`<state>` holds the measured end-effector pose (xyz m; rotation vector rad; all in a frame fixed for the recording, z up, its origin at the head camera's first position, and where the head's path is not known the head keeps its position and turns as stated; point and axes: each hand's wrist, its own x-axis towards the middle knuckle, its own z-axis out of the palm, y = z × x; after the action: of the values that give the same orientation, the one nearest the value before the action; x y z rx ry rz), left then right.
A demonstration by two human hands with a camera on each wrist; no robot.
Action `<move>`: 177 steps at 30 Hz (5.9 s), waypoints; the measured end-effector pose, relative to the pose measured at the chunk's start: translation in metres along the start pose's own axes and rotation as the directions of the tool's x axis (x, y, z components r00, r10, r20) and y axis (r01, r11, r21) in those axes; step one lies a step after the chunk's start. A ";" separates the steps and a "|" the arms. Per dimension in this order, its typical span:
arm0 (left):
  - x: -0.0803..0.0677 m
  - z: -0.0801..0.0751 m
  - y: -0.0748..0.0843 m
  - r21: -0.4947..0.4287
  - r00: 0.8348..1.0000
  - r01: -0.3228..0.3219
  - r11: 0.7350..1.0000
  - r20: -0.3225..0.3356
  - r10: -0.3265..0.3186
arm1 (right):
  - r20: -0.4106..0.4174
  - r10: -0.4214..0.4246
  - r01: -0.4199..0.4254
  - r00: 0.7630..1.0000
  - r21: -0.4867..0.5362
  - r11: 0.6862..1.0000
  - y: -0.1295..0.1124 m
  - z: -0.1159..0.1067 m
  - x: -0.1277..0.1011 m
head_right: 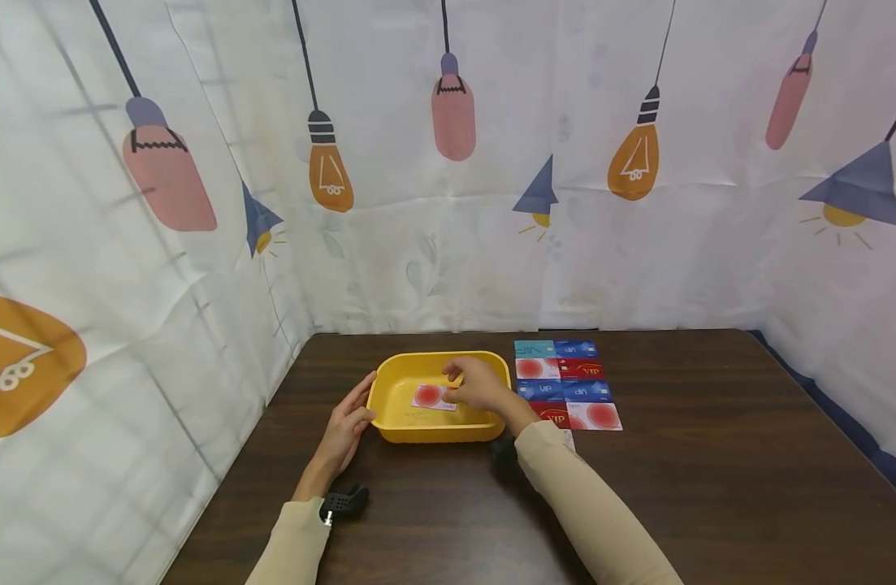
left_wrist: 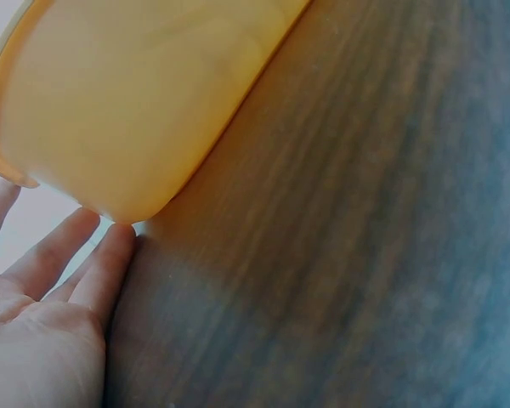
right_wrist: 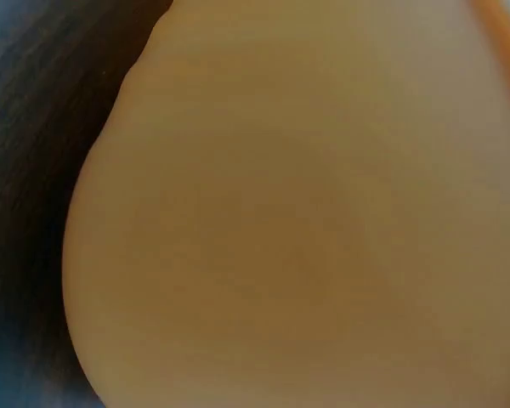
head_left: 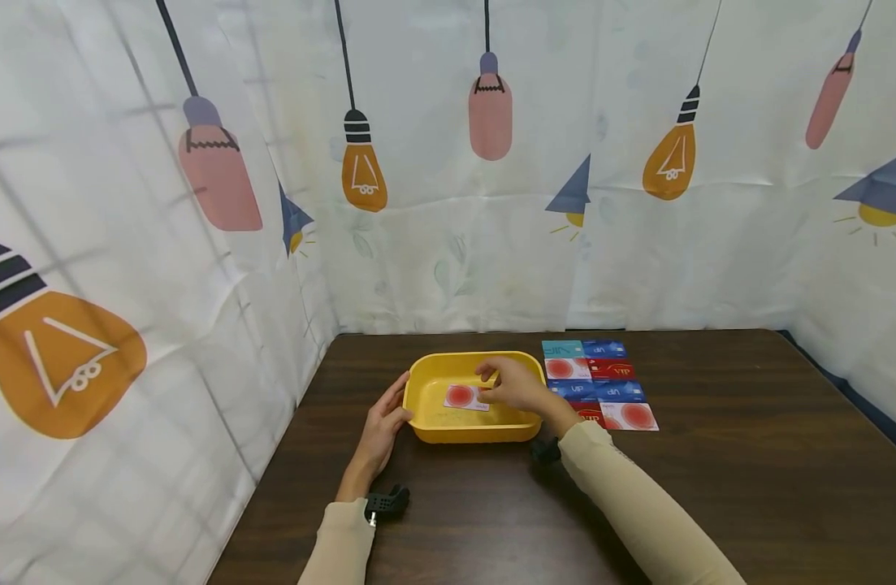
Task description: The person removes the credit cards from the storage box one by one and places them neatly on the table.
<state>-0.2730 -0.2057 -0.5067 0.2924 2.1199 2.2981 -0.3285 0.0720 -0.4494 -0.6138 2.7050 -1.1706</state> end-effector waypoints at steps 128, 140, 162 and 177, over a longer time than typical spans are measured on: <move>-0.002 -0.001 -0.001 0.014 1.000 -0.006 1.000 0.017 0.006 | -0.011 -0.135 0.136 0.991 0.068 0.988 0.024 -0.051 -0.060; -0.003 -0.001 -0.002 0.014 1.000 -0.016 1.000 0.025 0.015 | -0.030 -0.128 0.131 0.991 0.130 0.983 0.045 -0.066 -0.098; 0.000 -0.005 -0.001 -0.005 1.000 0.001 1.000 0.030 -0.001 | -0.035 -0.067 0.071 0.997 0.137 0.988 0.089 -0.092 -0.160; -0.001 -0.003 0.001 0.003 1.000 -0.004 1.000 0.023 0.004 | -0.056 -0.142 0.150 0.988 0.211 0.966 0.127 -0.111 -0.193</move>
<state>-0.2725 -0.2088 -0.5064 0.3219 2.1147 2.2817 -0.2237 0.3047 -0.4727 -0.7745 2.5527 -1.5015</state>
